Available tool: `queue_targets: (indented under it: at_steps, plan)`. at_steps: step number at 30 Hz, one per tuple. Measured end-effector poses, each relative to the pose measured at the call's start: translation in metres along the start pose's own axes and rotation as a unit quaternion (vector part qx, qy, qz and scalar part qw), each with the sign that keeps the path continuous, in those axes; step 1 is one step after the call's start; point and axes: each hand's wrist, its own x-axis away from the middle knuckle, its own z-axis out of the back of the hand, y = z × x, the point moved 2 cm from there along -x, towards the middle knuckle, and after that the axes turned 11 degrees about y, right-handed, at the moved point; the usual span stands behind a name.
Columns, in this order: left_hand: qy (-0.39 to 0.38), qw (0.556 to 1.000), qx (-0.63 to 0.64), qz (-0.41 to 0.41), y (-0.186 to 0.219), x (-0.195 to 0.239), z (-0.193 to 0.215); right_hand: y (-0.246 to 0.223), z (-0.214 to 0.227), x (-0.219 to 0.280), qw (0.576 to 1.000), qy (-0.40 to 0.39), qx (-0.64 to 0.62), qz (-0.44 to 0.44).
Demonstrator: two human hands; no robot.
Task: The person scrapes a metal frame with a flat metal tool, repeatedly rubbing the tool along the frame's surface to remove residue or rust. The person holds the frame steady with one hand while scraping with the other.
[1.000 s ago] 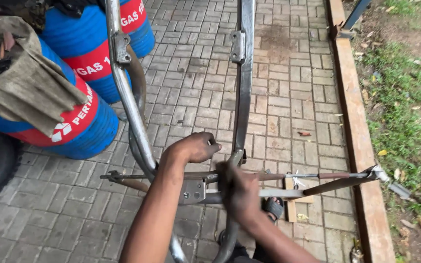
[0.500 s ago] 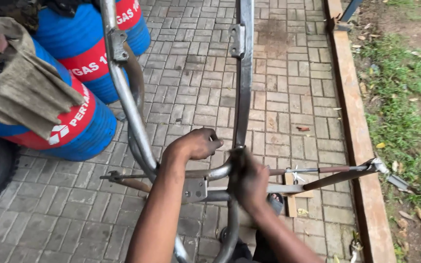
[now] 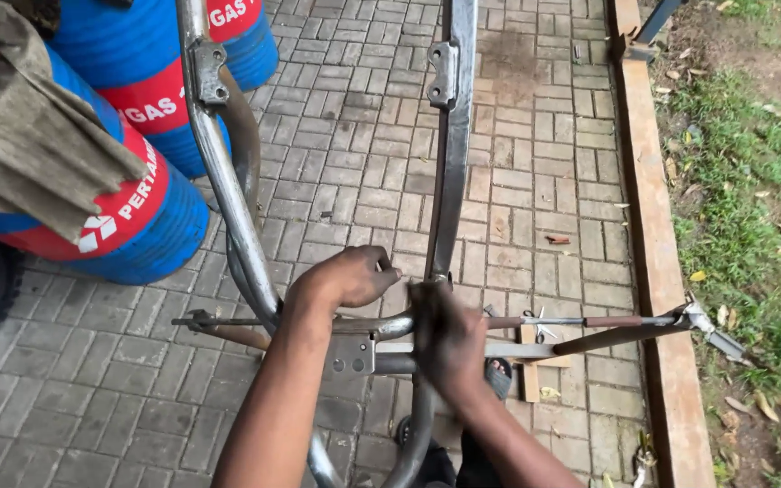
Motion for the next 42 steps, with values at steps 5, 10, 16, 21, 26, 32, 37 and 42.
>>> queue_targets:
  at_steps: [5,10,16,21,26,32,37,42]
  plan:
    - [0.027,0.999,0.03,-0.035,-0.015,-0.044,-0.018,0.021,-0.009,0.019,0.993,0.05,0.099,-0.051]
    - [0.007,1.0,-0.014,-0.021,-0.005,-0.006,0.0,0.03,-0.003,-0.003,0.991,0.069,0.1,-0.061]
    - [0.034,0.999,-0.014,-0.03,-0.002,-0.011,-0.014,0.022,0.002,0.011,0.99,0.035,0.121,-0.055]
    - [0.008,0.993,-0.119,-0.003,-0.001,0.005,-0.013,0.045,-0.004,0.0,0.977,0.046,0.131,-0.16]
    - [0.091,0.987,-0.133,-0.015,0.005,-0.007,-0.011,0.018,-0.016,0.015,0.989,0.057,0.138,-0.003]
    - [0.052,0.981,-0.128,0.138,0.023,0.027,0.024,0.023,-0.008,0.018,0.994,0.012,0.109,-0.013]
    - [0.067,0.986,-0.049,0.141,0.012,0.037,0.027,-0.015,-0.005,0.004,0.988,0.041,0.087,0.122]
    - [0.045,0.986,-0.044,0.153,0.015,0.035,0.022,-0.006,-0.006,0.017,0.992,0.083,0.096,-0.007]
